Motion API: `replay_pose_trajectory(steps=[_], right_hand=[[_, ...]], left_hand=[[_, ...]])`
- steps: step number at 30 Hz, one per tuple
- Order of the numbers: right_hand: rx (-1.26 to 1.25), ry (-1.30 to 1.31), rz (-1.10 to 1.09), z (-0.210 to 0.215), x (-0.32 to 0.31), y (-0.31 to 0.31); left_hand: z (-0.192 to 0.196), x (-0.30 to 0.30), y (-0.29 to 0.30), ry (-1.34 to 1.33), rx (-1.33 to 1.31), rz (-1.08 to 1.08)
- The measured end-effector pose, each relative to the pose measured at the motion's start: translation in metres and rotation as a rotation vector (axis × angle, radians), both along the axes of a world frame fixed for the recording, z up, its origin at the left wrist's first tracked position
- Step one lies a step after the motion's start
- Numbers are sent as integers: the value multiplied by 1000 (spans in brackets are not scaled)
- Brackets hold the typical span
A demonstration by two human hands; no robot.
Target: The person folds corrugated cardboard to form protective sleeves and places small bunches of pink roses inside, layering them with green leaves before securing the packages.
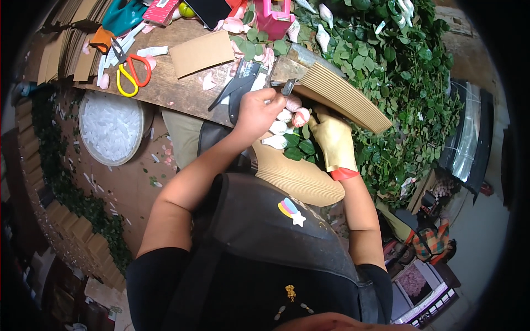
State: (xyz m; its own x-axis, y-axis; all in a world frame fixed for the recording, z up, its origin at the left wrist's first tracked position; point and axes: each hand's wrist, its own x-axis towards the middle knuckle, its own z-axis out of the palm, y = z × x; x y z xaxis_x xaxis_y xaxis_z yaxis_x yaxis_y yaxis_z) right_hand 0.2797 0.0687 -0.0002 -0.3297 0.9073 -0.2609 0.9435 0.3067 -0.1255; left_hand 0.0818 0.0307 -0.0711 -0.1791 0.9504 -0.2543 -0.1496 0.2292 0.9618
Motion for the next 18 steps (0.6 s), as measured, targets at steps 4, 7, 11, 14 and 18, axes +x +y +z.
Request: replay_pose_trajectory(steps=[4, 7, 11, 14, 18], right_hand=[[21, -27, 21, -3, 3, 1], [-71, -40, -11, 10, 0, 2], [-433, -84, -37, 44, -6, 24], [-307, -50, -1, 23, 2, 11], [-27, -40, 69, -4, 10, -5]], left_hand=[[12, -5, -9, -84, 114, 166], [40, -50, -2, -79, 284, 278], [30, -80, -15, 168, 157, -154], [53, -61, -6, 622, -104, -485], [7, -34, -6, 731, 234, -481]])
